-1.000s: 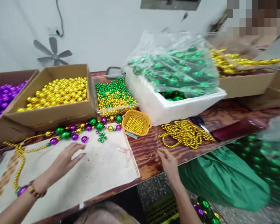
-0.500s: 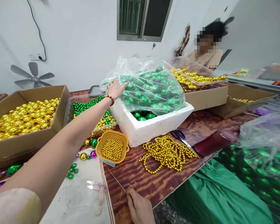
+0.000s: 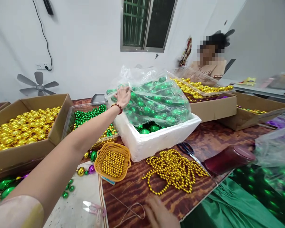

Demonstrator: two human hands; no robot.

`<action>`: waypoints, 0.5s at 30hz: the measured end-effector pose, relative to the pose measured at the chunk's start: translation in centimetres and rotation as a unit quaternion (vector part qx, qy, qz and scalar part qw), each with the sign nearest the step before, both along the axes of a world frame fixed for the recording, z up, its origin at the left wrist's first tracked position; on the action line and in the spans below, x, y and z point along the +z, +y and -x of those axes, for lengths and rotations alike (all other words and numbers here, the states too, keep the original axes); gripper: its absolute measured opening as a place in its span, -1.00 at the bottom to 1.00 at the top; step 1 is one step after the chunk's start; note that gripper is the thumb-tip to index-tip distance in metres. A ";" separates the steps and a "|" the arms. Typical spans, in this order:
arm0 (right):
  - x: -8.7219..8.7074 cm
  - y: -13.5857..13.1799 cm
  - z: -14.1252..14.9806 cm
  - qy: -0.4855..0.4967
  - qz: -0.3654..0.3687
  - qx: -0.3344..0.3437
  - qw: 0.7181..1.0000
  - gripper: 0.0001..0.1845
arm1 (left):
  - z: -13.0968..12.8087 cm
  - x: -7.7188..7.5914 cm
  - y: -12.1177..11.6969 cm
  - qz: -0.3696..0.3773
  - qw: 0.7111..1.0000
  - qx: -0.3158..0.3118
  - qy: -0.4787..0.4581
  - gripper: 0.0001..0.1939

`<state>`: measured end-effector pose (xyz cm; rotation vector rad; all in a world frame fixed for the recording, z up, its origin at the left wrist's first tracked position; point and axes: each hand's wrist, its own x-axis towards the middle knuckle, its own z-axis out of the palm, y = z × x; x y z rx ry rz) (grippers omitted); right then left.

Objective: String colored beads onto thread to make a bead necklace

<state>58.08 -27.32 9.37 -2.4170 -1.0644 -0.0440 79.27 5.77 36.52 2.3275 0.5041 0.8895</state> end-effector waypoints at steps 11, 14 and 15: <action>27.8 10.7 -16.4 -0.253 -0.186 -0.116 0.942 -0.68 | 2.5 -4.8 -3.9 -0.040 0.952 -0.219 -0.209 -0.86; 31.5 18.5 -19.7 -0.224 -0.067 -0.069 0.970 -0.61 | 2.6 -6.4 -4.3 -0.079 0.953 -0.228 -0.185 -0.80; 32.0 21.0 -20.7 -0.227 -0.026 -0.060 0.972 -0.57 | 2.7 -7.0 -4.4 -0.093 0.954 -0.230 -0.170 -0.77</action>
